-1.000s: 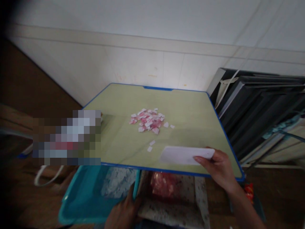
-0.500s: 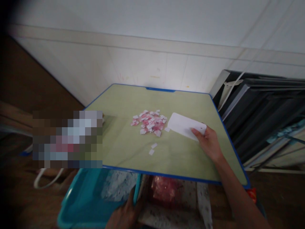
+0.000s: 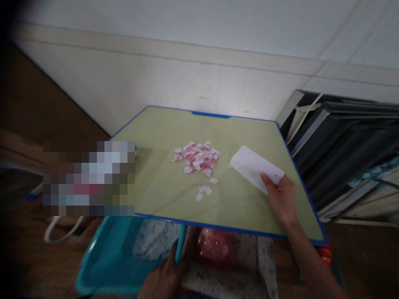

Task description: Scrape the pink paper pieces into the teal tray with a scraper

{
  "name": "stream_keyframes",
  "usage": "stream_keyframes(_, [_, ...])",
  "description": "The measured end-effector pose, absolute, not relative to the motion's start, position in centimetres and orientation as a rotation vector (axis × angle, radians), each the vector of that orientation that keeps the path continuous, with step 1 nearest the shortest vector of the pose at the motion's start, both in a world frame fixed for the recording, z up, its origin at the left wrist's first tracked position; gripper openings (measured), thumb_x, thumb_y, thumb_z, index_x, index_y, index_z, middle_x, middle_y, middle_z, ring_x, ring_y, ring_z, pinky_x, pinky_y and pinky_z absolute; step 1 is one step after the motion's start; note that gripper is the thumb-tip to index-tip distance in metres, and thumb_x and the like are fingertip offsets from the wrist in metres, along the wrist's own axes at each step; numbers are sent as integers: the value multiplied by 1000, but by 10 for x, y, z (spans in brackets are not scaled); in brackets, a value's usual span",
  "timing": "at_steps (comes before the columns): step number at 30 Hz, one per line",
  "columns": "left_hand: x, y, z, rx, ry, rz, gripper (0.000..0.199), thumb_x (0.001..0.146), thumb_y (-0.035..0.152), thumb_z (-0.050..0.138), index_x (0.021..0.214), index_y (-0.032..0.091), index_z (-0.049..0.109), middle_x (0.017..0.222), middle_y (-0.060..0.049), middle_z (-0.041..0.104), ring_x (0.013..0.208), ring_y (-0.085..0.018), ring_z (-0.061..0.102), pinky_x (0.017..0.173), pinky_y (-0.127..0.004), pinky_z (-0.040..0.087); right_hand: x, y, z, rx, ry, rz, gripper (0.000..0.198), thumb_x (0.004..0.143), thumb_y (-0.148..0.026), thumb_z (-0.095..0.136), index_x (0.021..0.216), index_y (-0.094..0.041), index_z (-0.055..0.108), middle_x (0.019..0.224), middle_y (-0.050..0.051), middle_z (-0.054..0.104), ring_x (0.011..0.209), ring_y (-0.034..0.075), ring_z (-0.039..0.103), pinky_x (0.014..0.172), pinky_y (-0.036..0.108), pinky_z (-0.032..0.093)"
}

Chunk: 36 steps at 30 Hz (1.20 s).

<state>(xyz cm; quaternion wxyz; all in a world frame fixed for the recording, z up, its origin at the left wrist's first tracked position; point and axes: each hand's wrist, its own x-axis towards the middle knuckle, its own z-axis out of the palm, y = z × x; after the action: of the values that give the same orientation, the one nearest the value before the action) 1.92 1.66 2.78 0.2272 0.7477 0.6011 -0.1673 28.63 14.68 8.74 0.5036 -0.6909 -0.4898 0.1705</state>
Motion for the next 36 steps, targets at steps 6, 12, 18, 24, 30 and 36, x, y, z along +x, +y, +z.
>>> stream_keyframes(6, [19,17,28,2044,1652,-474,34,67,16,57,100,27,57,131,-21,33,78,-26,62,66,-38,50,271,131,89,-1666,-1259,551,27,68,-34,58,88,-16,63,85,6,69,76,22,63,69,34,50])
stream_keyframes(12, [17,15,21,2068,1608,-443,39,67,18,57,105,26,54,131,-22,32,77,-25,62,66,-38,50,250,108,94,-1618,-1355,641,22,69,-33,58,84,-17,63,81,5,69,74,21,64,66,33,51])
stream_keyframes(18, [13,10,10,2159,1637,-376,30,69,19,54,99,27,56,126,-19,42,71,-24,62,60,-38,51,207,95,92,-1571,-1490,755,18,72,-34,53,74,-19,62,64,1,66,60,17,61,54,26,49])
stream_keyframes(24, [12,8,9,2206,1646,-300,32,68,21,57,99,28,55,117,-16,51,71,-23,62,58,-37,52,166,93,92,-1504,-1602,769,17,73,-34,52,73,-19,61,63,1,63,59,17,59,56,26,46])
stream_keyframes(30, [13,6,5,2221,1667,-266,22,69,21,55,90,22,60,120,-17,49,67,-22,62,56,-37,52,143,95,92,-1427,-1589,765,14,74,-31,52,74,-19,60,64,1,64,59,16,59,56,25,45])
stream_keyframes(36, [13,7,9,2200,1637,-299,23,69,20,55,91,22,59,126,-17,42,72,-22,62,59,-35,52,124,95,88,-1357,-1656,820,17,76,-31,49,77,-18,59,62,1,63,58,15,59,55,24,45])
